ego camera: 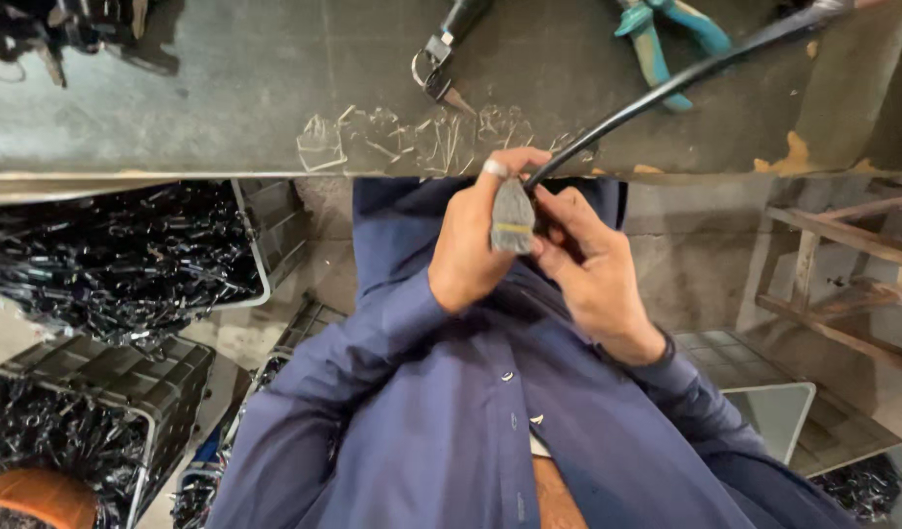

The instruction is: The person strips the outer insulation from multiple black wires using pliers, exposing the inner conductors. The person handles each wire individually, cuts the insulation, and places the stripped wires on the table.

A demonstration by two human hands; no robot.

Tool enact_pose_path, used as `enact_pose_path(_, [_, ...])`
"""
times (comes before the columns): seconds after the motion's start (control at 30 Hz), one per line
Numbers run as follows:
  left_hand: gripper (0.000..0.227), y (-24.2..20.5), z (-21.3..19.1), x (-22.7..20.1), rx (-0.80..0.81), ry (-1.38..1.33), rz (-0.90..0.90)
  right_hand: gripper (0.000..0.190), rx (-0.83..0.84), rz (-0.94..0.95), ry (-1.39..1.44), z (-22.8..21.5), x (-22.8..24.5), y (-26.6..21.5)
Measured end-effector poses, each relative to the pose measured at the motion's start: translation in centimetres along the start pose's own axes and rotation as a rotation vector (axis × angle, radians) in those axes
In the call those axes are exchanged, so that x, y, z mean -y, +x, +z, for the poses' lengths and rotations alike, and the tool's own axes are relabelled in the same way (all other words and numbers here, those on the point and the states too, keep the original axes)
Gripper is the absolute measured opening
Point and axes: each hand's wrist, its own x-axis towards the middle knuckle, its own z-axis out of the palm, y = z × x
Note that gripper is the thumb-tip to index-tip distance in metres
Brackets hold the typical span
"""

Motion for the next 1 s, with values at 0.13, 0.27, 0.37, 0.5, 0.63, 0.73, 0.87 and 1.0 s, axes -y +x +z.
enact_pose_path(0.13, [0.042, -0.9, 0.7, -1.1, 0.046, -0.276, -0.006, 0.031, -0.165, 0.211, 0.227, -2.0, -0.8, -0.1])
enact_pose_path(0.27, [0.045, -1.9, 2.6, -1.5, 0.175, -0.557, 0.005, 0.035, -0.071, 0.158, 0.324, -2.6, -1.5, -0.3])
enact_pose_path(0.37, [0.018, -1.5, 5.6, -1.2, 0.186, -1.463, 0.068, 0.033, -0.263, 0.211, 0.215, 0.2, 0.9, -0.3])
enact_pose_path(0.5, [0.020, -0.3, 6.4, -1.5, -0.209, -1.035, -0.149, 0.038, -0.026, -0.068, 0.044, 2.3, 7.6, 4.0])
enact_pose_path(0.63, [0.022, -0.9, 4.2, -0.7, -0.154, -0.948, -0.112, 0.048, -0.418, -0.286, -0.807, -1.4, 10.0, 8.2])
enact_pose_path(0.73, [0.021, -1.0, 1.9, 0.0, -0.151, -0.820, -0.092, 0.044, -0.418, -0.642, -1.556, -4.6, 7.7, 10.6])
enact_pose_path(0.87, [0.009, 0.2, 0.1, -0.1, -0.136, -0.809, -0.178, 0.030, -0.337, -0.489, -1.306, -6.8, 7.0, 8.3])
enact_pose_path(1.0, [0.015, 0.8, -1.3, -0.5, 0.003, -0.715, -0.294, 0.026, -0.185, 0.110, -0.506, -5.1, 7.5, 2.2])
